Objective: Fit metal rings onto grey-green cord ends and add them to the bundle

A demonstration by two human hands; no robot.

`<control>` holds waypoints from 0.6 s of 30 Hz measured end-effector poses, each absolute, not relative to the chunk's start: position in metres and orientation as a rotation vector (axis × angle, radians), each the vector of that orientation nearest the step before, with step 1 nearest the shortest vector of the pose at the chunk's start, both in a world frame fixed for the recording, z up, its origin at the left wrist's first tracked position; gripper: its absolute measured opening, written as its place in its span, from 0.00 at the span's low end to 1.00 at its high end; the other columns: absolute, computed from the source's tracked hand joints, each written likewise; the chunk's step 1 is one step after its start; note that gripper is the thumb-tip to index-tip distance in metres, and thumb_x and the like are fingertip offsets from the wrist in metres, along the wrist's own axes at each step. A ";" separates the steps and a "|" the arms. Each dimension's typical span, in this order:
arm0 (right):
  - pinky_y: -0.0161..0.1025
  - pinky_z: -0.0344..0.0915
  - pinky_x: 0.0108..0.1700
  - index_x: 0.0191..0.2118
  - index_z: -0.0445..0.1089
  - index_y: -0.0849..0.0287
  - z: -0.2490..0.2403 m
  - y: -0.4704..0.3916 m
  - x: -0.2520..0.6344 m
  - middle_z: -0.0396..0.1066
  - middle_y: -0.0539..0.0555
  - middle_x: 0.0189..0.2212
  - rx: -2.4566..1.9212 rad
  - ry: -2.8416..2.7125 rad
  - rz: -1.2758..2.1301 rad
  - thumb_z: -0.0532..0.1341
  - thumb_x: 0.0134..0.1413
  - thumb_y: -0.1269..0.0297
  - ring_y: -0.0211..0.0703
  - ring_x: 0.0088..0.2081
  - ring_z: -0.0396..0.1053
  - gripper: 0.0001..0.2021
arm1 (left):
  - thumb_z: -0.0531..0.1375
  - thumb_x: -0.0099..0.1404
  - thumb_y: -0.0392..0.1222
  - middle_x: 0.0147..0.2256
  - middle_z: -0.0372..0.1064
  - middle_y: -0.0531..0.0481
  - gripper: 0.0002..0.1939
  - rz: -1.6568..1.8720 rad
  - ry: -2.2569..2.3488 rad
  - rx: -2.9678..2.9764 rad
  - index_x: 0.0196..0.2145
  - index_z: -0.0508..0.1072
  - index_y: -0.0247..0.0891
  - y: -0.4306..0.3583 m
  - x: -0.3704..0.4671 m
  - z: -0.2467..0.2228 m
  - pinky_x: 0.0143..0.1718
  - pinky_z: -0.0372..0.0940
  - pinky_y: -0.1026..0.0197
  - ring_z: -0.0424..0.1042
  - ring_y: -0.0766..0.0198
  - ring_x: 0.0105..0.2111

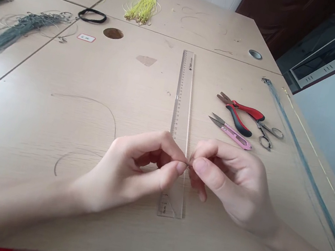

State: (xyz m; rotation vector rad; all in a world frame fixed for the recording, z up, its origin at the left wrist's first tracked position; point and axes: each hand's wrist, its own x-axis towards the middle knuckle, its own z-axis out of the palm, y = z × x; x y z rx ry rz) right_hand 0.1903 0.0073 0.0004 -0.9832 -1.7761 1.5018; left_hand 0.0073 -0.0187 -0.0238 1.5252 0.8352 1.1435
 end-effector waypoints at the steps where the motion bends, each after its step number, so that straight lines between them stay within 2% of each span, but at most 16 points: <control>1: 0.34 0.55 0.21 0.26 0.65 0.57 0.000 0.007 0.190 0.61 0.45 0.19 -0.988 -1.776 1.497 0.57 0.60 0.63 0.32 0.19 0.59 0.10 | 0.57 0.64 0.31 0.27 0.70 0.54 0.05 1.145 0.825 1.518 0.31 0.70 0.37 -0.019 0.007 -0.023 0.25 0.61 0.68 0.65 0.71 0.25; 12: 0.30 0.56 0.18 0.25 0.65 0.57 0.001 0.003 0.190 0.63 0.45 0.19 -1.014 -1.769 1.441 0.61 0.56 0.63 0.30 0.19 0.60 0.10 | 0.56 0.64 0.32 0.27 0.70 0.53 0.05 1.102 0.794 1.474 0.31 0.70 0.37 -0.020 0.006 -0.022 0.25 0.62 0.67 0.65 0.71 0.25; 18: 0.29 0.57 0.18 0.26 0.67 0.57 0.001 0.003 0.190 0.64 0.44 0.20 -0.978 -1.792 1.417 0.62 0.56 0.65 0.30 0.20 0.60 0.09 | 0.56 0.63 0.31 0.24 0.65 0.55 0.06 1.104 0.830 1.497 0.29 0.69 0.37 -0.021 0.007 -0.022 0.23 0.59 0.67 0.62 0.71 0.23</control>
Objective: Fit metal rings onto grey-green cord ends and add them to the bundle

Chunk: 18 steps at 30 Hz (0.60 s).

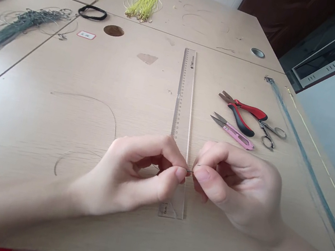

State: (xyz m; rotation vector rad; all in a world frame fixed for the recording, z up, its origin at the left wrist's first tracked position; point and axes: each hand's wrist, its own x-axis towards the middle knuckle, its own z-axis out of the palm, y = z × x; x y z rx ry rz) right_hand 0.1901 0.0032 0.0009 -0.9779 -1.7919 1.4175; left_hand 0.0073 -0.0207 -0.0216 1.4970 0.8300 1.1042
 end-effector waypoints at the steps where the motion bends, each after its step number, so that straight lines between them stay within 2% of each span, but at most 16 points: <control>1: 0.30 0.57 0.18 0.26 0.67 0.56 0.001 0.003 0.190 0.63 0.44 0.20 -0.982 -1.801 1.406 0.62 0.56 0.65 0.30 0.20 0.60 0.09 | 0.56 0.62 0.30 0.24 0.65 0.55 0.07 1.114 0.830 1.500 0.28 0.69 0.37 -0.021 0.008 -0.022 0.22 0.58 0.67 0.61 0.71 0.23; 6: 0.31 0.58 0.19 0.27 0.68 0.57 0.001 0.003 0.190 0.64 0.45 0.20 -0.973 -1.809 1.367 0.61 0.56 0.65 0.32 0.20 0.62 0.08 | 0.56 0.62 0.29 0.24 0.67 0.55 0.07 1.151 0.814 1.521 0.28 0.69 0.37 -0.020 0.008 -0.020 0.22 0.58 0.67 0.61 0.71 0.22; 9: 0.29 0.61 0.20 0.29 0.68 0.56 0.000 0.003 0.189 0.66 0.45 0.22 -0.937 -1.778 1.399 0.62 0.55 0.69 0.31 0.22 0.64 0.04 | 0.56 0.61 0.30 0.23 0.65 0.55 0.07 1.154 0.848 1.528 0.28 0.68 0.37 -0.020 0.008 -0.020 0.22 0.58 0.66 0.62 0.70 0.23; 12: 0.27 0.63 0.21 0.29 0.68 0.57 0.000 0.002 0.189 0.65 0.45 0.23 -0.911 -1.774 1.406 0.61 0.55 0.73 0.30 0.23 0.64 0.05 | 0.56 0.62 0.30 0.23 0.65 0.54 0.06 1.145 0.863 1.530 0.28 0.68 0.37 -0.020 0.008 -0.022 0.22 0.58 0.66 0.62 0.70 0.22; 18: 0.30 0.61 0.20 0.28 0.66 0.57 0.000 -0.001 0.188 0.65 0.45 0.22 -0.932 -1.795 1.352 0.60 0.57 0.70 0.31 0.21 0.63 0.06 | 0.56 0.63 0.29 0.26 0.68 0.54 0.06 1.081 0.779 1.574 0.30 0.69 0.37 -0.021 0.007 -0.024 0.23 0.60 0.67 0.64 0.71 0.24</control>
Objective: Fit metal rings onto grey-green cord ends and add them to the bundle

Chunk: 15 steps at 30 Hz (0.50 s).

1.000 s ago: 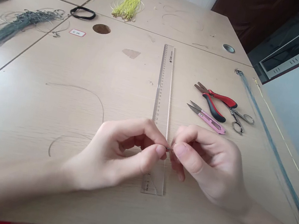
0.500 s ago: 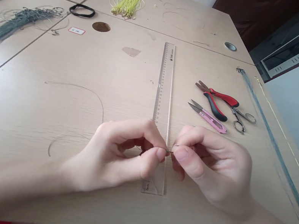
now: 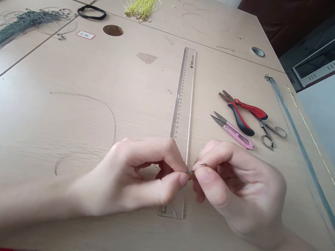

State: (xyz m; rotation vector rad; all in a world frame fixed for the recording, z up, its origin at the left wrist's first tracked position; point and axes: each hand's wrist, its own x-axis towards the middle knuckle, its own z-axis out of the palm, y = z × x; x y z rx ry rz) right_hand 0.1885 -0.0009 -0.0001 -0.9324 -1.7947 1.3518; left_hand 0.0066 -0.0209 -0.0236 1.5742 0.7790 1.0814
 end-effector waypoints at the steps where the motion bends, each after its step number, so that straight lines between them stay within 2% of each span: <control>1: 0.30 0.61 0.20 0.28 0.66 0.57 0.000 -0.001 0.189 0.65 0.45 0.22 -0.917 -1.792 1.335 0.60 0.57 0.71 0.31 0.22 0.63 0.07 | 0.56 0.62 0.28 0.27 0.69 0.54 0.07 1.072 0.752 1.594 0.30 0.69 0.37 -0.021 0.007 -0.023 0.23 0.60 0.68 0.64 0.71 0.24; 6: 0.33 0.63 0.23 0.28 0.65 0.56 -0.002 -0.003 0.190 0.65 0.46 0.22 -0.877 -1.783 1.274 0.59 0.57 0.73 0.33 0.23 0.65 0.07 | 0.57 0.59 0.26 0.25 0.69 0.53 0.07 1.033 0.711 1.583 0.29 0.70 0.34 -0.019 0.010 -0.017 0.23 0.62 0.69 0.65 0.72 0.22; 10: 0.33 0.61 0.21 0.28 0.65 0.56 -0.003 -0.003 0.190 0.64 0.46 0.20 -0.923 -1.815 1.266 0.61 0.57 0.69 0.34 0.23 0.63 0.07 | 0.56 0.59 0.31 0.25 0.67 0.52 0.03 0.982 0.823 1.443 0.33 0.69 0.34 -0.021 0.011 -0.015 0.21 0.62 0.66 0.65 0.69 0.22; 15: 0.33 0.59 0.21 0.28 0.65 0.56 -0.003 -0.003 0.190 0.64 0.46 0.21 -0.927 -1.839 1.282 0.60 0.58 0.69 0.34 0.22 0.62 0.07 | 0.55 0.62 0.36 0.21 0.66 0.50 0.05 1.030 0.906 1.479 0.29 0.69 0.34 -0.023 0.011 -0.014 0.17 0.59 0.65 0.65 0.67 0.20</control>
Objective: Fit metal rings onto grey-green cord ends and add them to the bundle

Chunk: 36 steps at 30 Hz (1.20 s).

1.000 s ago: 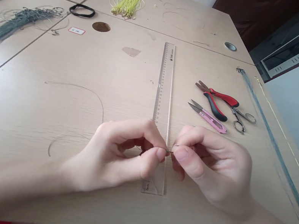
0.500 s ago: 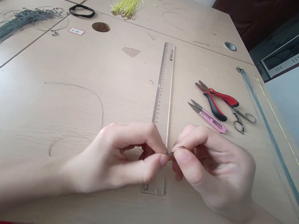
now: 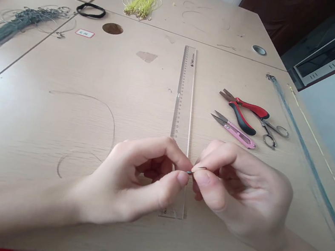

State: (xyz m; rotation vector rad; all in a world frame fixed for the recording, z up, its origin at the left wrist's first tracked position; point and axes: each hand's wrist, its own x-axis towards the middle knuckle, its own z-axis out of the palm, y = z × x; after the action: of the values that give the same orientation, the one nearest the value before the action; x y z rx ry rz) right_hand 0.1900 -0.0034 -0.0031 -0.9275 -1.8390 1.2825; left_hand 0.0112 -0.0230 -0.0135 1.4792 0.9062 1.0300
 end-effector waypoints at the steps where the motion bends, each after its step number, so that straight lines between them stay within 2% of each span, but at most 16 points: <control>1: 0.34 0.59 0.21 0.28 0.65 0.55 -0.003 -0.003 0.190 0.64 0.47 0.21 -0.936 -1.846 1.270 0.60 0.58 0.68 0.34 0.22 0.62 0.07 | 0.55 0.62 0.36 0.21 0.65 0.50 0.06 1.042 0.899 1.493 0.28 0.68 0.34 -0.023 0.011 -0.013 0.17 0.59 0.66 0.65 0.67 0.20; 13: 0.33 0.58 0.21 0.29 0.64 0.56 -0.004 -0.004 0.192 0.63 0.46 0.21 -0.924 -1.885 1.255 0.61 0.56 0.68 0.33 0.23 0.61 0.07 | 0.54 0.64 0.34 0.23 0.65 0.50 0.06 1.105 0.839 1.581 0.28 0.67 0.35 -0.023 0.009 -0.020 0.20 0.60 0.65 0.65 0.67 0.22; 36: 0.32 0.60 0.22 0.30 0.64 0.56 -0.005 -0.004 0.191 0.66 0.46 0.22 -0.874 -1.887 1.255 0.61 0.57 0.69 0.32 0.24 0.63 0.06 | 0.55 0.62 0.32 0.22 0.67 0.49 0.06 1.161 0.781 1.582 0.28 0.67 0.35 -0.022 0.012 -0.019 0.18 0.59 0.65 0.66 0.67 0.20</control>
State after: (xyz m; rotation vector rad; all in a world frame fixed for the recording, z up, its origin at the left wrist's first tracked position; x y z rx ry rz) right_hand 0.1908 -0.0037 -0.0049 -0.8738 -1.8872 1.2549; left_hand 0.0118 -0.0218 -0.0185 1.5818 0.7810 1.1608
